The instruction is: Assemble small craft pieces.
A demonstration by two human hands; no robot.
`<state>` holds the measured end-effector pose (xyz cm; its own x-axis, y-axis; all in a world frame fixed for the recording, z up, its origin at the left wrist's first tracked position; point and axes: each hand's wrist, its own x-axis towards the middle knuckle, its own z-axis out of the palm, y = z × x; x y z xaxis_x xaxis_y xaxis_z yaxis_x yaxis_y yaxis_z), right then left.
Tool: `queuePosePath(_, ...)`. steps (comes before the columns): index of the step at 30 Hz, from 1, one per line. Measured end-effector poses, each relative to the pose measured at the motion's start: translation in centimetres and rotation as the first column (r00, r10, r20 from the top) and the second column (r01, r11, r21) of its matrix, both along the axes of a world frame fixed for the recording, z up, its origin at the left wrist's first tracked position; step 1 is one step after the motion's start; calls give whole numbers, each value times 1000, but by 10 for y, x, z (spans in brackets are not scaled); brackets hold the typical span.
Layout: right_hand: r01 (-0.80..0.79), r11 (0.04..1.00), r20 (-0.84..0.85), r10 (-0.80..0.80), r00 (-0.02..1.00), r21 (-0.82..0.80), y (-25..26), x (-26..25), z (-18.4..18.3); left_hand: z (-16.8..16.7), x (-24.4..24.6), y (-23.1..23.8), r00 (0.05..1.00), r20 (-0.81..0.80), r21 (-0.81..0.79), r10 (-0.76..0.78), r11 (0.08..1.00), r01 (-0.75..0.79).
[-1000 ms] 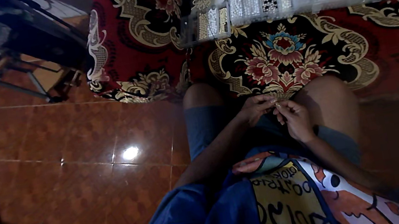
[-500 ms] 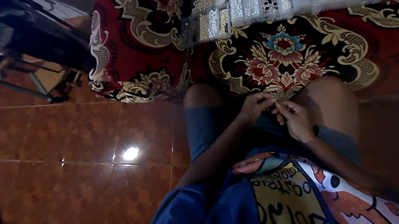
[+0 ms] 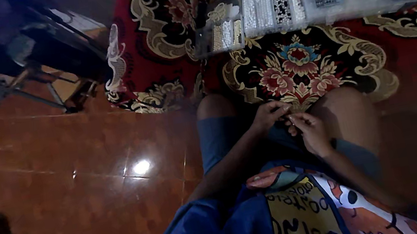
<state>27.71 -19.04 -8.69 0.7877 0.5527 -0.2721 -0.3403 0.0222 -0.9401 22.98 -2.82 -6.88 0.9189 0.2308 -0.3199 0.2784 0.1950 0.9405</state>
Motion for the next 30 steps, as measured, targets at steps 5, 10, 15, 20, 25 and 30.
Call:
queuePosePath(5,11,1000,131,-8,991,-23,-1,2,-3,26,13,28,987,-25,154,157,976,-152)
queuePosePath(10,-11,1000,195,8,981,14,-2,3,-3,42,40,89,948,148,494,280,810,-317)
queuePosePath(15,-84,996,115,80,990,22,-5,1,4,82,71,143,952,24,821,305,537,-193)
queuePosePath(20,-91,993,44,88,995,76,-5,2,3,90,107,170,945,-233,951,231,255,172)
queuePosePath(25,-78,991,20,76,997,111,-4,3,1,84,133,167,876,-429,902,220,62,427)
queuePosePath(30,-60,988,-34,66,997,140,-3,2,0,85,144,161,842,-465,884,273,94,458)
